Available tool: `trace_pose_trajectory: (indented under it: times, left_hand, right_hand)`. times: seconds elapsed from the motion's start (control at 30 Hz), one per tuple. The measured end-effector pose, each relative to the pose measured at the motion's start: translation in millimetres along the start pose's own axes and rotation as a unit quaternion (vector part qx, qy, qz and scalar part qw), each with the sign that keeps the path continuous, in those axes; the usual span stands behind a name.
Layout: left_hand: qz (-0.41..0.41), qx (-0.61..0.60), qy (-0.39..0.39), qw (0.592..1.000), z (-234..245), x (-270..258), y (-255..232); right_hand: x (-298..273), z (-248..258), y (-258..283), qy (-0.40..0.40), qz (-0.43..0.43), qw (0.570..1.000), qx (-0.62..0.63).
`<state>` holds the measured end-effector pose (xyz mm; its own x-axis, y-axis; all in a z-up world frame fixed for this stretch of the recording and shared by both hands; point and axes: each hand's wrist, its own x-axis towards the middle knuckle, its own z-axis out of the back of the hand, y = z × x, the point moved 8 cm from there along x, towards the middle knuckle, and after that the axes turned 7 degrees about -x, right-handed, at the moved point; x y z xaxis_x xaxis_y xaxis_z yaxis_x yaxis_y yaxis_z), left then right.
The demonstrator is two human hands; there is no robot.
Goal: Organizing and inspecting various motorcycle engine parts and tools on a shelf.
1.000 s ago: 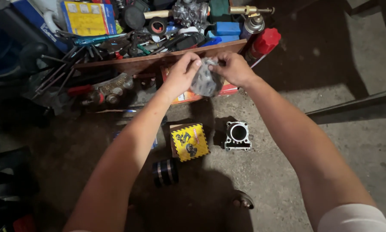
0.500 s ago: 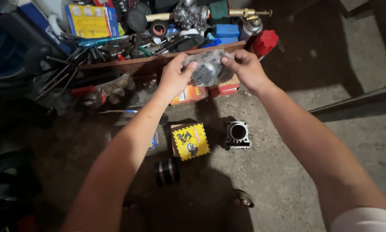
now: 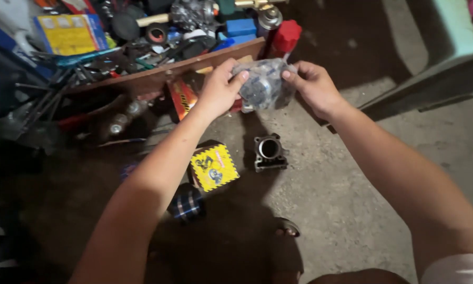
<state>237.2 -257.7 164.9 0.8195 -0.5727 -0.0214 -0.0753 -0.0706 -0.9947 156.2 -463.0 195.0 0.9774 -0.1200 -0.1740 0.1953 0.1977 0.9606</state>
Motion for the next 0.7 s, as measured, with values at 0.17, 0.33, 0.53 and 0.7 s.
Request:
trace_pose_trajectory:
  times: [0.17,0.33,0.53,0.7]
  left_hand:
    - [0.056,-0.007,0.018,0.998,-59.5,1.0,34.2]
    - [0.061,0.023,0.041,0.997,-107.0,-13.2,43.4]
    - [0.064,0.032,0.052,0.996,-132.7,-19.2,68.3]
    - [0.108,0.038,0.067,0.991,-144.5,-20.6,81.2]
  right_hand:
    - [-42.1,39.2,-26.0,-0.028,-0.099,0.995,-0.014]
    - [-73.7,72.1,-66.3,-0.047,-0.124,0.991,-0.018]
    - [-99.4,92.1,-117.7,-0.051,-0.111,0.992,-0.015]
    - [-111.2,89.5,-118.5,-0.042,-0.134,0.990,0.022]
